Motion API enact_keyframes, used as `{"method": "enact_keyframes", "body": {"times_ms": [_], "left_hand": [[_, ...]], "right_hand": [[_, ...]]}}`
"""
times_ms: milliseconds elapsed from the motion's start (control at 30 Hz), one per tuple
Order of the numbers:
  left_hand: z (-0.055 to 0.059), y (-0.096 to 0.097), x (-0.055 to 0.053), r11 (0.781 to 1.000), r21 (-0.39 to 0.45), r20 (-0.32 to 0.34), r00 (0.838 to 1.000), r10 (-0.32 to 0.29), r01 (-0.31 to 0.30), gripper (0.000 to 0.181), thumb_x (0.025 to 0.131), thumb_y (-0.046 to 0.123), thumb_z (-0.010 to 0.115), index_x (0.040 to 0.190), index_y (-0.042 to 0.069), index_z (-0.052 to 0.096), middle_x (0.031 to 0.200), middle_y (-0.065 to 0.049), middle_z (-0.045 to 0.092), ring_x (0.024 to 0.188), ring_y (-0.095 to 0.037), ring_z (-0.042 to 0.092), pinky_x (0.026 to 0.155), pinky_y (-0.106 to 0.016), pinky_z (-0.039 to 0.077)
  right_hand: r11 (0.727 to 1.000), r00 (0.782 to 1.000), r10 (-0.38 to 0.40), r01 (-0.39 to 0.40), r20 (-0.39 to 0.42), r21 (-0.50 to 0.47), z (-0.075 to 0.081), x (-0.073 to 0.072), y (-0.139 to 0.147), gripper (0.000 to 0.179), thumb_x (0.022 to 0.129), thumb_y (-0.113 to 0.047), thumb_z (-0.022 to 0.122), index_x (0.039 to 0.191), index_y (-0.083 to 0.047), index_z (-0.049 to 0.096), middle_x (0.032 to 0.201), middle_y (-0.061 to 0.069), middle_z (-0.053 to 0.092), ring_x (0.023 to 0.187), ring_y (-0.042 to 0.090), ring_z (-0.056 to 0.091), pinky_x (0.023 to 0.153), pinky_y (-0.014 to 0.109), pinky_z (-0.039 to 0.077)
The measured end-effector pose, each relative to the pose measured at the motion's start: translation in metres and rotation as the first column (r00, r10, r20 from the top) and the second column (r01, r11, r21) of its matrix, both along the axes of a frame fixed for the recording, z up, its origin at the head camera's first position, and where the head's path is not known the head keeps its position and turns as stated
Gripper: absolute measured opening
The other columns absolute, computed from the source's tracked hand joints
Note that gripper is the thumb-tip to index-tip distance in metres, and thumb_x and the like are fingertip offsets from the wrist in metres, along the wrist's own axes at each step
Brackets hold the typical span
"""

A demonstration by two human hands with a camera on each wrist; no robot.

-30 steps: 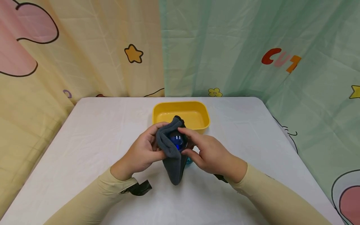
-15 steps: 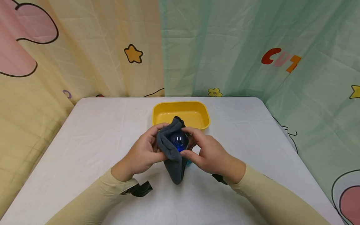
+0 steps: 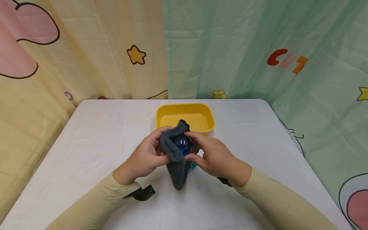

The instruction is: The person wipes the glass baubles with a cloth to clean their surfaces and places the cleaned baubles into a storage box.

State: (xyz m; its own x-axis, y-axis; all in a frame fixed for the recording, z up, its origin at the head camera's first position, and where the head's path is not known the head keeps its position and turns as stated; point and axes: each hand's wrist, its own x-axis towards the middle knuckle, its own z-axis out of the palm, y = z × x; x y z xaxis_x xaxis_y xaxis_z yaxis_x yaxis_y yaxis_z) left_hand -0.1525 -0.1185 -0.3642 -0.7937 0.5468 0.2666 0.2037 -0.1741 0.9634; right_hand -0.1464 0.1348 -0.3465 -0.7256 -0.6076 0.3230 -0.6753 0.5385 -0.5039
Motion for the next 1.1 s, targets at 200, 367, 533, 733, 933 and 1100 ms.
{"method": "enact_keyframes", "body": {"times_ms": [200,367,533,733,933,1100], "left_hand": [[-0.003,0.001,0.001,1.0,-0.017,0.005,1.0,-0.013,0.013,0.071,0.091,-0.01,0.073,0.152,-0.005,0.037,0.147,-0.032,0.054,0.115,-0.014,0.07,0.097,-0.028,0.061],[-0.003,0.001,0.0,1.0,0.002,-0.001,1.0,-0.006,0.006,0.073,0.09,-0.011,0.074,0.153,-0.004,0.037,0.147,-0.03,0.054,0.118,-0.015,0.069,0.098,-0.028,0.061],[0.0,0.0,-0.002,1.0,0.026,-0.006,1.0,0.013,-0.013,0.073,0.09,-0.012,0.073,0.153,-0.004,0.037,0.147,-0.023,0.056,0.121,-0.014,0.067,0.1,-0.027,0.06],[0.001,0.0,-0.002,1.0,0.019,-0.004,1.0,0.001,-0.001,0.072,0.091,-0.011,0.073,0.152,-0.005,0.037,0.147,-0.025,0.056,0.12,-0.014,0.067,0.099,-0.027,0.06],[0.0,0.001,-0.001,1.0,0.014,0.003,1.0,-0.011,0.011,0.071,0.091,-0.01,0.073,0.153,-0.005,0.037,0.149,-0.031,0.053,0.119,-0.015,0.069,0.099,-0.028,0.06],[-0.002,0.002,0.0,1.0,-0.009,0.007,1.0,-0.003,0.003,0.072,0.09,-0.01,0.074,0.152,-0.004,0.038,0.147,-0.031,0.055,0.118,-0.015,0.069,0.099,-0.027,0.06]], "right_hand": [[0.996,0.997,-0.048,0.052,0.055,-0.075,-0.007,0.003,-0.004,0.046,0.094,-0.019,0.08,0.128,-0.002,0.054,0.082,-0.001,0.068,0.07,0.006,0.058,0.062,0.022,0.053],[0.994,0.997,-0.027,0.035,0.077,-0.106,-0.005,0.004,-0.004,0.056,0.097,-0.018,0.077,0.143,-0.001,0.049,0.096,0.0,0.073,0.084,0.008,0.065,0.077,0.026,0.059],[0.998,0.998,0.055,-0.054,-0.011,0.008,-0.001,0.001,-0.001,0.079,0.099,-0.012,0.074,0.164,-0.006,0.03,0.125,0.006,0.073,0.098,0.014,0.07,0.089,0.031,0.062],[0.992,0.987,0.041,-0.023,-0.154,0.121,0.002,0.001,0.0,0.072,0.097,-0.016,0.077,0.157,-0.004,0.04,0.115,0.005,0.076,0.091,0.016,0.072,0.084,0.033,0.062],[0.996,0.999,-0.051,0.052,-0.012,0.078,0.004,0.001,-0.002,0.059,0.095,-0.027,0.079,0.14,-0.001,0.05,0.089,0.0,0.071,0.073,0.01,0.061,0.064,0.021,0.053],[0.997,0.995,-0.08,0.08,0.065,0.007,-0.002,0.001,-0.005,0.042,0.099,-0.026,0.075,0.129,-0.003,0.057,0.082,-0.004,0.068,0.071,0.005,0.057,0.064,0.022,0.052]]}}
